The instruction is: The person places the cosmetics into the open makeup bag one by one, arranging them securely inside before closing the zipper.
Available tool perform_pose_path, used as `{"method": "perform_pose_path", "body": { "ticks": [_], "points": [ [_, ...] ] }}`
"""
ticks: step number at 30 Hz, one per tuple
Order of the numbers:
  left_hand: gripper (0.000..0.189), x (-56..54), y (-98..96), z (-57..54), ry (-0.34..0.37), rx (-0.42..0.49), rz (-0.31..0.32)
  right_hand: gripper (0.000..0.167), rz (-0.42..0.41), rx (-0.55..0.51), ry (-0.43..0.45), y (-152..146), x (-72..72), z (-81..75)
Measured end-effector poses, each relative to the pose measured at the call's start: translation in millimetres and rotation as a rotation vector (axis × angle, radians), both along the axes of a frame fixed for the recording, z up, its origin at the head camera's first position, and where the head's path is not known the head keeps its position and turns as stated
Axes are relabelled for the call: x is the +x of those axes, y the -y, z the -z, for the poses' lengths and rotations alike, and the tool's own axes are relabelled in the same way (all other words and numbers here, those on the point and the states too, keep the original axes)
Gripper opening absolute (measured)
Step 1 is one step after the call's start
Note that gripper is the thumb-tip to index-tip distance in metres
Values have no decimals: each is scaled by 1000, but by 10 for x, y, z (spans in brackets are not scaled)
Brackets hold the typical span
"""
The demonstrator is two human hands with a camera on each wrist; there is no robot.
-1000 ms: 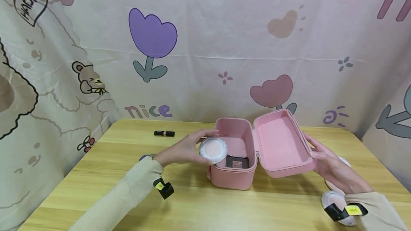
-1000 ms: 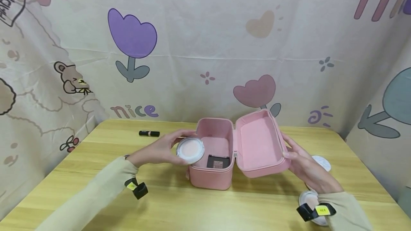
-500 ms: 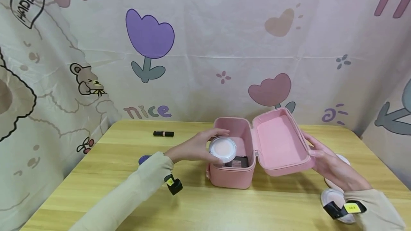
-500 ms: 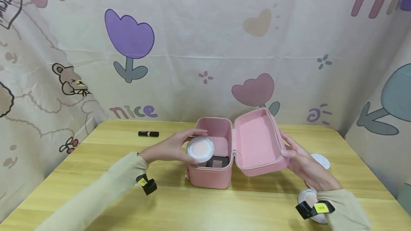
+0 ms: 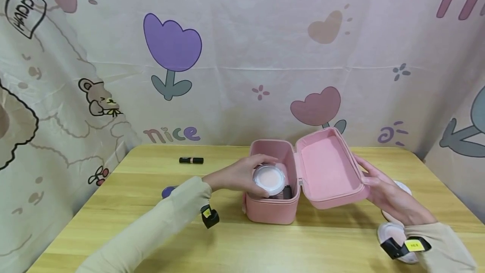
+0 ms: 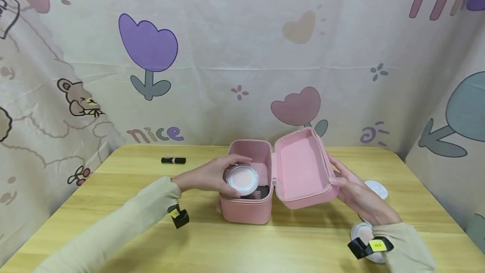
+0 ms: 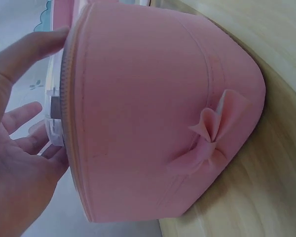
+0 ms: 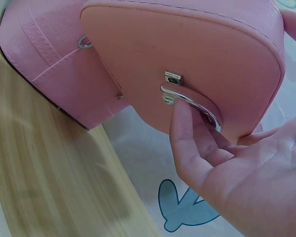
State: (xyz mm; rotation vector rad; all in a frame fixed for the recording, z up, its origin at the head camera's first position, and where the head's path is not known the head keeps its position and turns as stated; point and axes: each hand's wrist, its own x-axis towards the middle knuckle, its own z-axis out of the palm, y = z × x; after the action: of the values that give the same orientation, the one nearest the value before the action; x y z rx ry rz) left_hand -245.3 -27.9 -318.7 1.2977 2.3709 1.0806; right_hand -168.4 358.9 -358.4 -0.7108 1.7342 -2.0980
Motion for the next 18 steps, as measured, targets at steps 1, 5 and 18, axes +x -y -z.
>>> {"method": "perform_pose_path", "body": {
  "ticks": [1,5,18],
  "points": [
    [79,-1,-12,-2,-13,-6,4,57,0,2,0,2,1,-2],
    [78,0,-67,-7,-42,-29,15,56,18,14,-1,-2,5,1],
    [76,-7,-137,56,-46,-41,6,56,122,122,5,21,19,4]
  ]
}}
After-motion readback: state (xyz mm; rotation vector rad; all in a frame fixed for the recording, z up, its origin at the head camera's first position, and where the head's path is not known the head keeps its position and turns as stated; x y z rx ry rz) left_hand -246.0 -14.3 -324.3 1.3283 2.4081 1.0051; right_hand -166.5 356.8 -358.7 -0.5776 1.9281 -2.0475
